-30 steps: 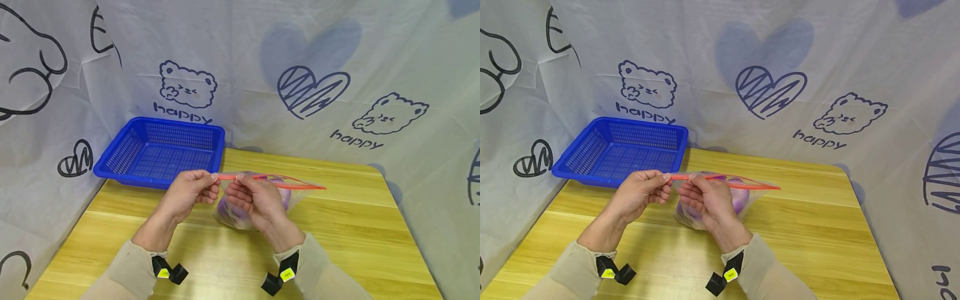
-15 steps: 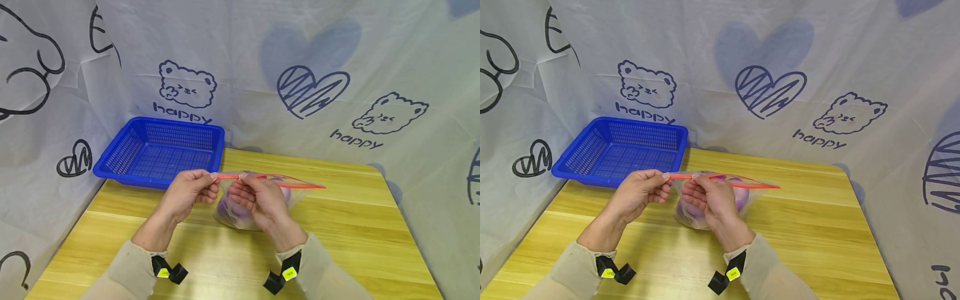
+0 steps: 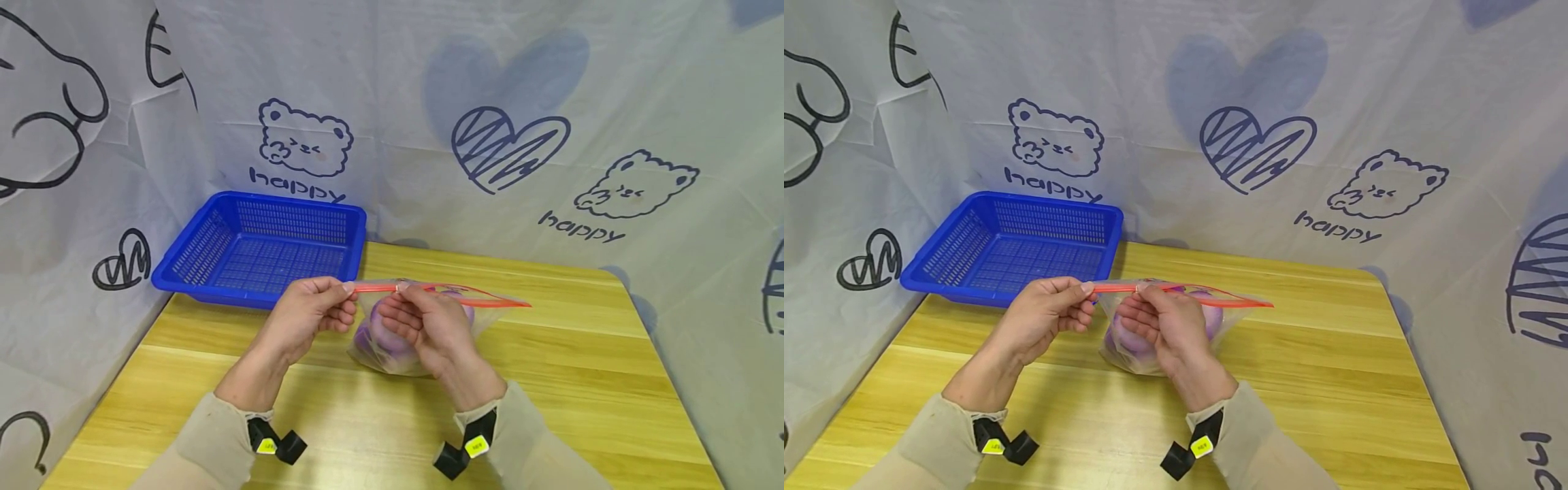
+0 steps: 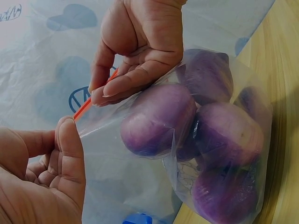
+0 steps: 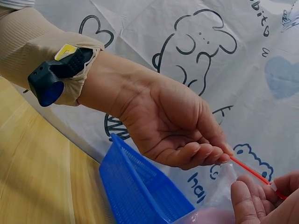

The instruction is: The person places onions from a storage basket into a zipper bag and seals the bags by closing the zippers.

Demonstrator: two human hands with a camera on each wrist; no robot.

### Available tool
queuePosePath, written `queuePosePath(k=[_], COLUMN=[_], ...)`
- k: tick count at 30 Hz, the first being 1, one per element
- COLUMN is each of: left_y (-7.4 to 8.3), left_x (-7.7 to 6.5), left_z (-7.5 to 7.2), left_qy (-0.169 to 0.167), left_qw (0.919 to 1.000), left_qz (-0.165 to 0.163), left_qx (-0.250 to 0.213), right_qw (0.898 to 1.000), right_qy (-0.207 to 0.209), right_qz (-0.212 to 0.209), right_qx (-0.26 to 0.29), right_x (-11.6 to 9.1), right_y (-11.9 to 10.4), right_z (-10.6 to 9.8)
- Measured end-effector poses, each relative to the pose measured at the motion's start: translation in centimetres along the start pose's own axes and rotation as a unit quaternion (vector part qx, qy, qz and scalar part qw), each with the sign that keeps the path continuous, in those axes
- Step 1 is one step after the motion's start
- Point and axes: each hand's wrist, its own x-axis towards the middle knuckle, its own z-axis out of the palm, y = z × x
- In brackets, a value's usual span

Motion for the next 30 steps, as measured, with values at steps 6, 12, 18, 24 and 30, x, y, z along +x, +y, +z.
queuePosePath(k=[6,12,18,24,30], left_y=[0.0,0.1,0.1,0.0,0.0], left_x=[0.1,0.0,0.1,0.3,0.3], left_z=[0.0,0.0,0.0,0.1,0.1], left_qy=[0.005,0.005,0.006,0.007,0.008], left_qw=[1.0,1.0,1.0,1.0,0.9999], left_qz=[-0.001,0.001,0.001,-0.001,-0.003], left_qx=[-0.003,-0.003,-0.004,-0.005,-0.005], right_qw=[1.0,1.0,1.0,1.0,1.0], right_qy=[-0.003,-0.003,0.004,0.011,0.012], right_qz=[0.0,-0.002,-0.005,-0.007,-0.003], right_qx=[0.003,0.002,0.004,0.005,0.006], right_x=[0.2,0.3,0.3,0.3,0.2], right_y=[-0.1,-0.2,-0.4,-0.6,-0.9], right_z=[-0.3,-0.6,-0.8,-1.1,-1.4])
